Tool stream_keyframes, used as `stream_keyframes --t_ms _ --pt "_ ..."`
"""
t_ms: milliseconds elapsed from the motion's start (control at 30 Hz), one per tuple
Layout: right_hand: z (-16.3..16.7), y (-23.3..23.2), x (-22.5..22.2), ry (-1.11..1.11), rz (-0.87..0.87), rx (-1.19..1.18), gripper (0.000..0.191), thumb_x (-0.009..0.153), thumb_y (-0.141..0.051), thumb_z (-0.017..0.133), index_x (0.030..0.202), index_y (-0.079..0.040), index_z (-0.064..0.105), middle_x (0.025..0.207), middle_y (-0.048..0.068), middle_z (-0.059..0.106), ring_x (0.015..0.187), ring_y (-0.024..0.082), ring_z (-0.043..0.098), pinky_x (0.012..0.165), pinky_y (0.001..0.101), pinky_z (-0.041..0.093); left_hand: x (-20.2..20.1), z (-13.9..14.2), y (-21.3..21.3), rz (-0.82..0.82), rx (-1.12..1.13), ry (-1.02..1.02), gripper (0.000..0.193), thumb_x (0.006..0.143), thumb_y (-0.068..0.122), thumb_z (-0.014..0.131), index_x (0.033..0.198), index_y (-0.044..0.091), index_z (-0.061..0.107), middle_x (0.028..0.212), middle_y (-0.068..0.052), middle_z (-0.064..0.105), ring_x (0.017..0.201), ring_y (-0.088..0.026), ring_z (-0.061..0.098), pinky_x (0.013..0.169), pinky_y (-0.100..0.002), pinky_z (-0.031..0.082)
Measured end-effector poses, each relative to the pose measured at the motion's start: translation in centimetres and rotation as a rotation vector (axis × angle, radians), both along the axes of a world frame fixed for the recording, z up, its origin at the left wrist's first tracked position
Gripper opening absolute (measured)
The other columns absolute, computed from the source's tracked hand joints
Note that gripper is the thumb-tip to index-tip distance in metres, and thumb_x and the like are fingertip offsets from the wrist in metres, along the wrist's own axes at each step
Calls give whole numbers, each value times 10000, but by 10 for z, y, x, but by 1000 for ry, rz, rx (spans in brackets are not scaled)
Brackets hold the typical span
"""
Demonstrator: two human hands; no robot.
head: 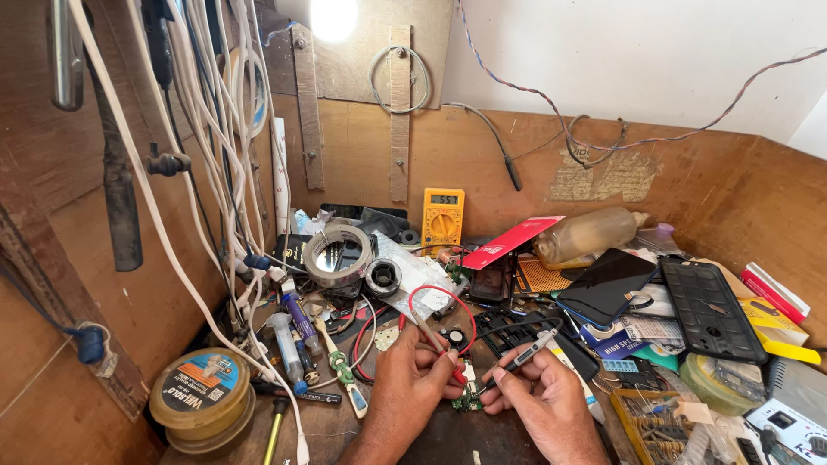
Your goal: The person disassembles a small black electronic device on a cluttered workbench. They use a small flat tool to pry open the casing, remove the back cover, and then separate the internal components from the frame.
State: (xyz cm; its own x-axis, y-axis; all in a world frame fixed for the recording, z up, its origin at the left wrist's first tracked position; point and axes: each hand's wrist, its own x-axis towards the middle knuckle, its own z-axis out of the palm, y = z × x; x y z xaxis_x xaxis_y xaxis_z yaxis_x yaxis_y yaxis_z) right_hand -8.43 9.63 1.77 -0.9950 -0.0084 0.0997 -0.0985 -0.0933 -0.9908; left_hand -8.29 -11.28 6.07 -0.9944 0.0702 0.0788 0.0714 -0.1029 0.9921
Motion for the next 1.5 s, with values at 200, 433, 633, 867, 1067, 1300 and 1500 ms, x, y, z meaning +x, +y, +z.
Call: stream_keyframes --t_ms 200,433,633,867,1067,1300,1500 --pt "3 0 3 0 9 -2 146 901 6 637 1038 49 610 831 185 744 684 249 773 605 377 661 2 2 1 -7 -15 21 204 893 30 665 1062 -44 578 760 -159 772 652 -182 767 548 -301 651" --pt "-7 7 -2 5 32 14 153 903 -19 634 1038 43 596 861 180 759 680 245 772 598 381 656 -2 -7 2 -27 29 42 184 903 36 663 1046 -49 585 769 -156 768 666 -182 771 564 -305 660" --pt "-29 17 -25 24 38 40 235 857 -15 660 1086 -6 610 829 193 776 635 255 799 560 399 690 -12 -12 2 -26 34 66 202 891 31 672 1063 -26 583 776 -158 773 681 -184 775 553 -327 670" --pt "-42 13 -33 -71 -102 21 162 881 -8 698 1006 45 609 801 216 787 602 257 775 533 369 644 -15 -9 1 -26 -5 -16 195 887 -7 643 1060 -46 564 784 -202 798 697 -221 809 588 -344 695" --pt "-29 9 -27 -120 -110 8 159 884 -8 692 1002 48 600 802 224 776 608 260 772 536 374 647 -15 -8 1 -55 11 -23 186 894 -6 649 1049 -63 563 792 -216 796 711 -227 811 602 -350 697" --pt "-23 8 -24 -128 -87 15 154 892 -4 675 1007 59 596 825 239 768 618 271 775 539 387 662 -14 -8 0 -63 21 -49 185 900 -1 626 1065 -49 559 795 -211 794 705 -224 808 604 -343 686" --pt "-24 11 -25 -123 -53 35 154 897 -10 668 1011 58 590 843 240 779 625 268 782 543 377 653 -13 -9 0 -62 19 -28 192 899 -2 637 1070 -52 564 781 -214 794 685 -221 799 578 -337 671"
